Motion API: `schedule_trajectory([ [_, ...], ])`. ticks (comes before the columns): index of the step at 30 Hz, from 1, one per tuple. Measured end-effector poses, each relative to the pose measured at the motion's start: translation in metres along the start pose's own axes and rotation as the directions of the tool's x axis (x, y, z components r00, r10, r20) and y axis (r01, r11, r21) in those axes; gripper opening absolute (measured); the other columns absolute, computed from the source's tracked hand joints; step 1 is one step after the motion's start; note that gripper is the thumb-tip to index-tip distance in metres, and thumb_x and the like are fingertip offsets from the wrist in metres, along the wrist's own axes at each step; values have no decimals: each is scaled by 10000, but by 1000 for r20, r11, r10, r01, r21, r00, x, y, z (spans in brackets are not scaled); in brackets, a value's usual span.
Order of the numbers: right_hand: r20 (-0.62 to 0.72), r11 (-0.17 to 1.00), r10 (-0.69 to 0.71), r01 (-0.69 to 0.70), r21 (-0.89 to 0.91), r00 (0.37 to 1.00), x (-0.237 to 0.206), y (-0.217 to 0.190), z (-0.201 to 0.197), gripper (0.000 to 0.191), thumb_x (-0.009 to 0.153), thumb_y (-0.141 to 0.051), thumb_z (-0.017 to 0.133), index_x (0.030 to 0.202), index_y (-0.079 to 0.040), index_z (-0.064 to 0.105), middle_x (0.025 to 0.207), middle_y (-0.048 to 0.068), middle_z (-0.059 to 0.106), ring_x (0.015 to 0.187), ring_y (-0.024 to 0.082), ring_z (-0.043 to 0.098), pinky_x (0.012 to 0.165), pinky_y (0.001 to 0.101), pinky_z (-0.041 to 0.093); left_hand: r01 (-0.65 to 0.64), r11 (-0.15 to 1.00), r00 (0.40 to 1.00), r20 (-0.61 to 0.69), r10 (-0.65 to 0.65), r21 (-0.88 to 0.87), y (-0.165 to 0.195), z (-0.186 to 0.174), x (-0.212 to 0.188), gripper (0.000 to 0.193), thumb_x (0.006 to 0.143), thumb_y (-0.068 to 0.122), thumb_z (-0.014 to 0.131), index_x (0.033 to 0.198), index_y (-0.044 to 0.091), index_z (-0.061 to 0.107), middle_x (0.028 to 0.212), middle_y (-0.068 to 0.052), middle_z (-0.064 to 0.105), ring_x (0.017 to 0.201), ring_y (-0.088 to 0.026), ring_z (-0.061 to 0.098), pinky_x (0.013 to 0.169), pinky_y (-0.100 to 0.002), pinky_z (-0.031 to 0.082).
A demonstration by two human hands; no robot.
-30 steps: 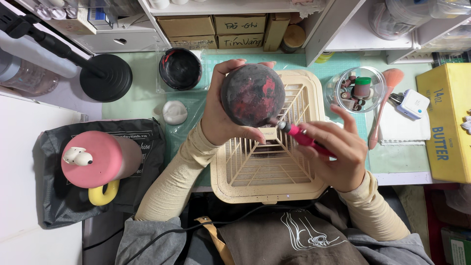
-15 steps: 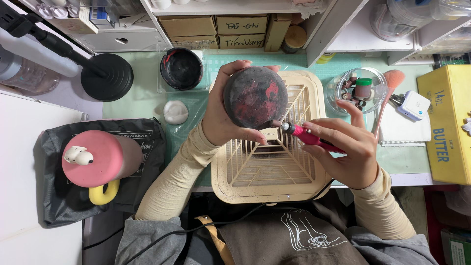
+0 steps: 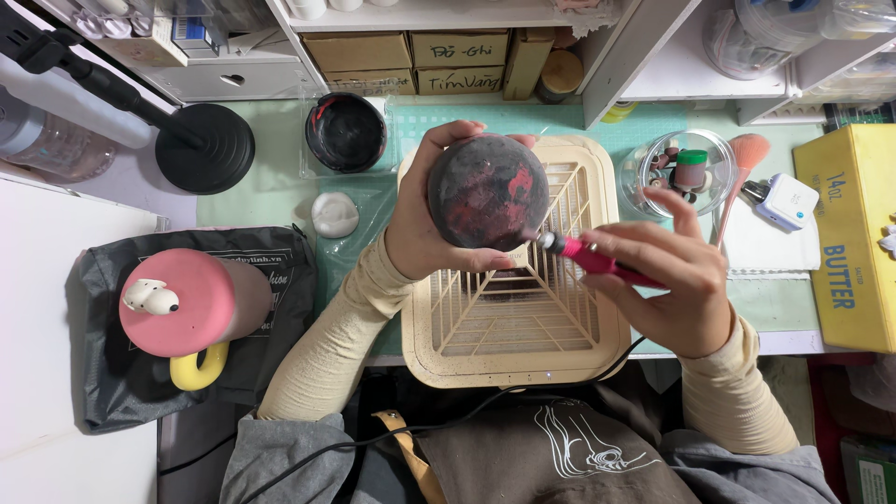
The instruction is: The person holds a round dark candle with red spots in one hand and grinds its surface with a pink rotary tool, rotating the candle to work different areas while dust falls onto a small fan below. The grinding continues over the candle's curved surface throughout the clip.
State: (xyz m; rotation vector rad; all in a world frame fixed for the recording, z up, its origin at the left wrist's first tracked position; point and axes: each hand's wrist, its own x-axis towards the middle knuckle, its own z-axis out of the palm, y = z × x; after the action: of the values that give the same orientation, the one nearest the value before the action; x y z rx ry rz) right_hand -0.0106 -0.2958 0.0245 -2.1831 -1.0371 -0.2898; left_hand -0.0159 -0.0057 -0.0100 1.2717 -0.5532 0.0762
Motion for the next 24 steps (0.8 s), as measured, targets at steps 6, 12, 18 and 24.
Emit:
schedule_trajectory([
  [6, -24, 1000, 29, -29, -5, 999, 2, 3, -3, 390, 784, -138, 846, 1151, -79, 727, 1058, 78, 757, 980, 201, 742, 1223, 518, 407, 31, 996, 999, 20, -30, -85, 0, 0, 0, 926, 769, 22, 933, 1467, 120, 333, 1512, -226, 550, 1366, -247, 557, 1262, -387, 470],
  [12, -32, 1000, -23, 22, -7, 999, 5, 2, -8, 376, 774, -164, 861, 1106, -73, 707, 1038, 97, 747, 978, 230, 734, 1205, 510, 417, 37, 990, 999, 33, -33, -135, -2, 0, 2, 920, 747, 44, 912, 1464, 116, 340, 1499, -231, 552, 1334, -248, 579, 1241, -389, 484],
  [18, -46, 998, 33, -36, -46, 998, 10, -2, -11, 333, 822, -121, 855, 1123, -61, 728, 1012, 83, 747, 945, 210, 730, 1138, 454, 438, 21, 991, 999, 45, -15, -131, -2, 0, 3, 901, 748, 49, 906, 1454, 110, 349, 1488, -226, 566, 1323, -245, 582, 1235, -386, 479],
  [24, 52, 1000, -31, 30, 8, 998, 12, -4, -16, 362, 747, -127, 853, 1089, -86, 742, 984, 57, 766, 884, 183, 733, 1176, 509, 399, 40, 997, 999, 30, -38, -67, 1, 2, 2, 890, 757, 21, 905, 1443, 99, 343, 1468, -220, 582, 1340, -244, 575, 1238, -389, 479],
])
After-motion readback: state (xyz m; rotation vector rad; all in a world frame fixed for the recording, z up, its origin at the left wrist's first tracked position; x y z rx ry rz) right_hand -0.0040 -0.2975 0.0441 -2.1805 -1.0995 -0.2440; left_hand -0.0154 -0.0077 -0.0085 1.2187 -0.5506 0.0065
